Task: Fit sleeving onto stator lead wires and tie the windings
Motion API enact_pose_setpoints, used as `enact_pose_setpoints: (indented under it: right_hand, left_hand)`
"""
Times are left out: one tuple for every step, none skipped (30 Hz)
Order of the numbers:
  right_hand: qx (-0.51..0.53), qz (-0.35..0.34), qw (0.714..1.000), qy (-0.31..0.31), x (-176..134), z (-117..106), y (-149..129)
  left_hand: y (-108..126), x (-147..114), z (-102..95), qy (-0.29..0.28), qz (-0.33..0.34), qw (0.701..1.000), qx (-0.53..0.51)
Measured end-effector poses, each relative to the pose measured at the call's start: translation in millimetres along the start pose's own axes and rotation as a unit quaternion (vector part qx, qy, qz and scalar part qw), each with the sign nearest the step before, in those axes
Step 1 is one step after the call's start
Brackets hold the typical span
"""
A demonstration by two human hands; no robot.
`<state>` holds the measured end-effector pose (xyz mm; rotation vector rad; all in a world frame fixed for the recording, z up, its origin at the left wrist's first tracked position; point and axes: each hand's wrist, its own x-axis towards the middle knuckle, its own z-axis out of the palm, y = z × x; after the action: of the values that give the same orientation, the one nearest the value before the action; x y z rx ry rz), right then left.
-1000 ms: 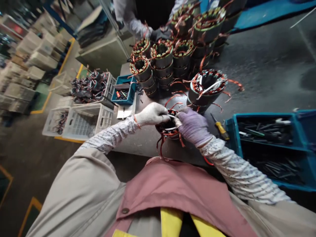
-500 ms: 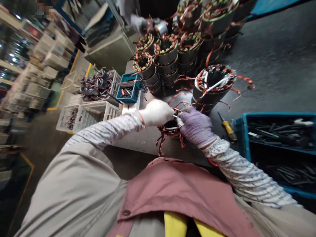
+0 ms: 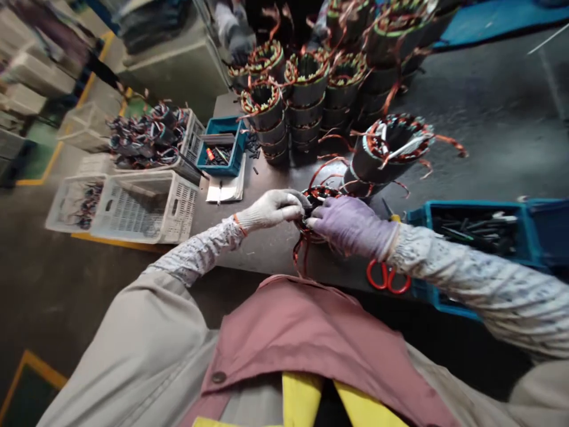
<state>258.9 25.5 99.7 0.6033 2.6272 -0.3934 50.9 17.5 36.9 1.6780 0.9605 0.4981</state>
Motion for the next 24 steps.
enact_pose_setpoints:
  right_hand:
    - [-0.015, -0.016, 0.999, -0.027, 6, -4, -2]
    - [-0.025, -0.028, 0.998, -0.044, 11, -7, -3]
    - [-0.031, -0.034, 0.997, -0.054, 15, -9, -5]
    - [-0.030, -0.039, 0.997, -0.062, 18, -10, -7]
    - [-0.026, -0.038, 0.997, -0.065, 20, -9, -8]
    - [-0.018, -0.026, 0.997, -0.065, 22, -7, -8]
    - [-0.007, -0.001, 0.998, -0.058, 22, -3, -8]
    - [0.009, 0.034, 0.999, -0.040, 21, 1, -6]
    - [0.034, 0.077, 0.996, -0.007, 20, 7, -4]
    - [0.067, 0.124, 0.989, 0.043, 17, 12, 0]
    - [0.102, 0.173, 0.974, 0.107, 13, 17, 4]
    - [0.137, 0.213, 0.951, 0.177, 9, 20, 7]
    - [0.167, 0.241, 0.926, 0.237, 4, 23, 11]
    - [0.187, 0.252, 0.909, 0.275, -2, 25, 13]
    - [0.196, 0.244, 0.904, 0.290, -7, 25, 14]
    - [0.195, 0.224, 0.910, 0.288, -13, 26, 14]
    - [0.186, 0.198, 0.922, 0.277, -17, 27, 12]
    - [0.171, 0.172, 0.934, 0.264, -21, 28, 9]
    - [0.151, 0.152, 0.943, 0.257, -24, 30, 6]
    - [0.129, 0.136, 0.949, 0.255, -26, 33, 4]
    - [0.108, 0.121, 0.953, 0.255, -28, 37, 1]
    - [0.092, 0.106, 0.958, 0.251, -29, 41, 0]
    - [0.079, 0.094, 0.962, 0.245, -29, 46, -1]
    - [0.069, 0.088, 0.965, 0.239, -28, 51, -2]
  left_hand:
    - [-5, 0, 4.0, 0.019, -0.008, 0.999, -0.026]
    - [-8, 0, 7.5, 0.031, -0.013, 0.998, -0.044]
    - [-10, 0, 10.3, 0.040, -0.014, 0.998, -0.056]
    - [-11, 1, 12.2, 0.045, -0.010, 0.997, -0.065]
    - [-11, 3, 13.3, 0.048, -0.004, 0.996, -0.071]
    - [-11, 3, 13.7, 0.051, 0.003, 0.996, -0.078]
    - [-11, 4, 13.7, 0.051, 0.010, 0.995, -0.084]
    - [-12, 5, 13.6, 0.050, 0.017, 0.995, -0.088]
    - [-12, 5, 13.5, 0.048, 0.025, 0.995, -0.090]
    - [-13, 5, 13.5, 0.044, 0.031, 0.995, -0.090]
    - [-14, 4, 13.8, 0.041, 0.034, 0.995, -0.089]
    - [-15, 4, 14.1, 0.038, 0.035, 0.995, -0.089]
    - [-15, 2, 14.4, 0.036, 0.034, 0.995, -0.089]
    - [-14, 1, 14.5, 0.037, 0.035, 0.995, -0.087]
    - [-12, 0, 14.0, 0.034, 0.040, 0.996, -0.076]
    - [-8, 0, 12.9, 0.025, 0.050, 0.997, -0.048]
    - [-3, 1, 11.1, 0.011, 0.061, 0.998, 0.000]
    - [4, 3, 8.7, -0.009, 0.065, 0.996, 0.067]
    - [12, 8, 6.2, -0.038, 0.058, 0.987, 0.144]
    - [21, 15, 3.7, -0.077, 0.044, 0.972, 0.219]
    - [29, 24, 1.7, -0.123, 0.028, 0.952, 0.279]
    - [36, 33, 0.5, -0.174, 0.016, 0.932, 0.316]
    - [42, 44, 0.3, -0.225, 0.010, 0.916, 0.333]
    - [45, 53, 1.3, -0.249, 0.007, 0.910, 0.333]
